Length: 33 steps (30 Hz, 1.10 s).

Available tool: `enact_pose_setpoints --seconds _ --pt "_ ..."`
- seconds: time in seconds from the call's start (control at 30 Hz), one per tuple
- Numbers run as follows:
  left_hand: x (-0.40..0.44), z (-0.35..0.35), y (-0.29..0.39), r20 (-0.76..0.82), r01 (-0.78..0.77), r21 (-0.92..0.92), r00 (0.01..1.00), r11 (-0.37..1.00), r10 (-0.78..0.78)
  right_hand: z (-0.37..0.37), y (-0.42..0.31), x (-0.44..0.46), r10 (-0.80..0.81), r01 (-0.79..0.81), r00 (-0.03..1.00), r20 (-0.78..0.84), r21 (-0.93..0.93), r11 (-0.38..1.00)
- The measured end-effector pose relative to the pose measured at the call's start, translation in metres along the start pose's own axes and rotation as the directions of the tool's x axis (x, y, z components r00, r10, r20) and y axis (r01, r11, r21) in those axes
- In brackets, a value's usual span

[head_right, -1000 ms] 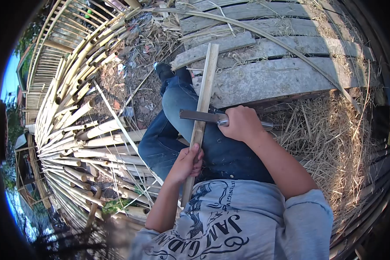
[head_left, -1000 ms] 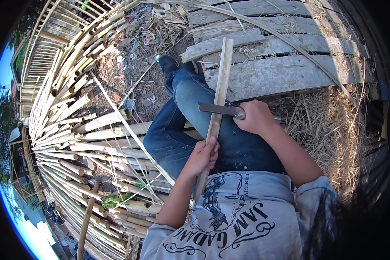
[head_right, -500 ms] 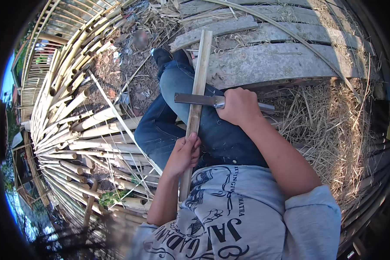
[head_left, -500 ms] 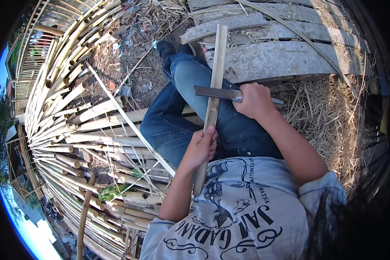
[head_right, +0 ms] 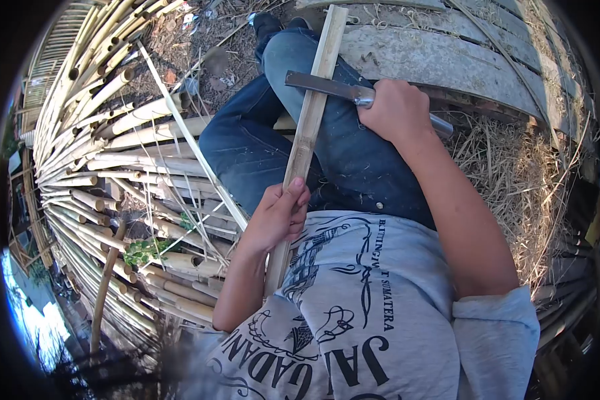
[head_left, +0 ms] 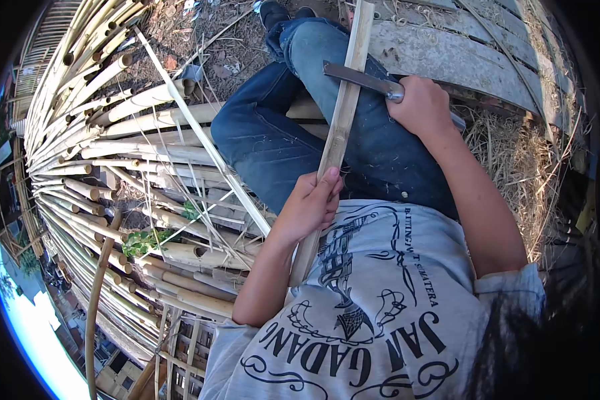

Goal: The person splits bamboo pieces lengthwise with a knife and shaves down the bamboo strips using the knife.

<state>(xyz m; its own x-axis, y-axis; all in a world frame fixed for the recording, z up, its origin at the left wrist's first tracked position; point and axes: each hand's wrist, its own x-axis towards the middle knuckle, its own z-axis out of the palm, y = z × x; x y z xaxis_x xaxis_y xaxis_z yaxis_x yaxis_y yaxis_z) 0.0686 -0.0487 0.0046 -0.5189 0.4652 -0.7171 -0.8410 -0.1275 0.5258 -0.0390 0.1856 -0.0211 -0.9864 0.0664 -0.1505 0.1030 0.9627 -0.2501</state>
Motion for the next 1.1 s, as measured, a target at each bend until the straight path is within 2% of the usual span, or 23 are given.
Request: enact_pose_setpoints --seconds 0.1,0.17,0.23,0.47,0.67,0.73,0.83,0.9,0.93,1.0,1.07,1.1 --pt "-0.011 0.004 -0.006 -0.064 -0.003 0.037 0.998 0.999 0.005 -0.006 -0.006 -0.004 -0.038 0.04 0.998 0.047 -0.035 0.999" --pt "-0.016 -0.001 -0.007 -0.048 -0.009 0.044 0.999 0.999 0.011 -0.009 -0.007 -0.001 -0.048 0.051 0.997 0.057 -0.049 0.998" --pt "-0.025 -0.006 -0.009 -0.041 0.002 0.062 0.999 0.998 0.001 -0.006 -0.008 -0.001 0.008 -0.008 1.0 0.008 -0.041 0.999" --pt "-0.041 -0.012 -0.009 -0.067 0.039 0.055 0.997 0.998 -0.035 -0.003 -0.011 -0.006 -0.016 0.016 1.0 0.008 -0.009 1.0" --pt "-0.034 -0.006 -0.011 -0.07 0.036 0.07 0.997 0.997 -0.031 -0.005 -0.008 -0.004 0.027 -0.031 0.997 0.077 0.045 0.999" --pt "-0.027 -0.005 -0.016 -0.014 0.046 -0.004 0.999 0.999 -0.046 -0.014 -0.007 -0.006 -0.009 0.007 0.996 0.091 0.022 1.0" --pt "-0.018 0.001 -0.009 0.005 0.058 -0.005 0.998 0.998 -0.058 -0.018 0.001 -0.007 -0.043 0.041 0.995 0.094 0.024 0.999" --pt "-0.013 0.008 -0.003 0.012 0.047 0.003 0.999 0.999 -0.047 -0.021 0.007 -0.005 -0.208 0.213 0.973 0.105 -0.043 0.976" --pt "-0.011 0.01 -0.001 0.024 0.055 0.018 0.998 0.998 -0.055 -0.02 0.013 0.005 -0.222 0.227 0.97 0.1 -0.035 0.973" --pt "-0.008 0.009 0.0 0.019 0.065 0.022 0.998 0.998 -0.065 -0.019 0.027 0.018 -0.102 0.106 0.994 0.044 -0.097 0.99" --pt "-0.002 0.011 0.005 0.013 0.086 0.005 0.996 0.996 -0.086 -0.017 0.028 0.019 -0.125 0.125 0.992 0.01 -0.079 0.989" --pt "-0.001 0.005 0.004 0.047 0.084 -0.002 0.995 0.996 -0.084 -0.022 0.022 0.013 -0.14 0.145 0.988 0.067 -0.083 0.986"
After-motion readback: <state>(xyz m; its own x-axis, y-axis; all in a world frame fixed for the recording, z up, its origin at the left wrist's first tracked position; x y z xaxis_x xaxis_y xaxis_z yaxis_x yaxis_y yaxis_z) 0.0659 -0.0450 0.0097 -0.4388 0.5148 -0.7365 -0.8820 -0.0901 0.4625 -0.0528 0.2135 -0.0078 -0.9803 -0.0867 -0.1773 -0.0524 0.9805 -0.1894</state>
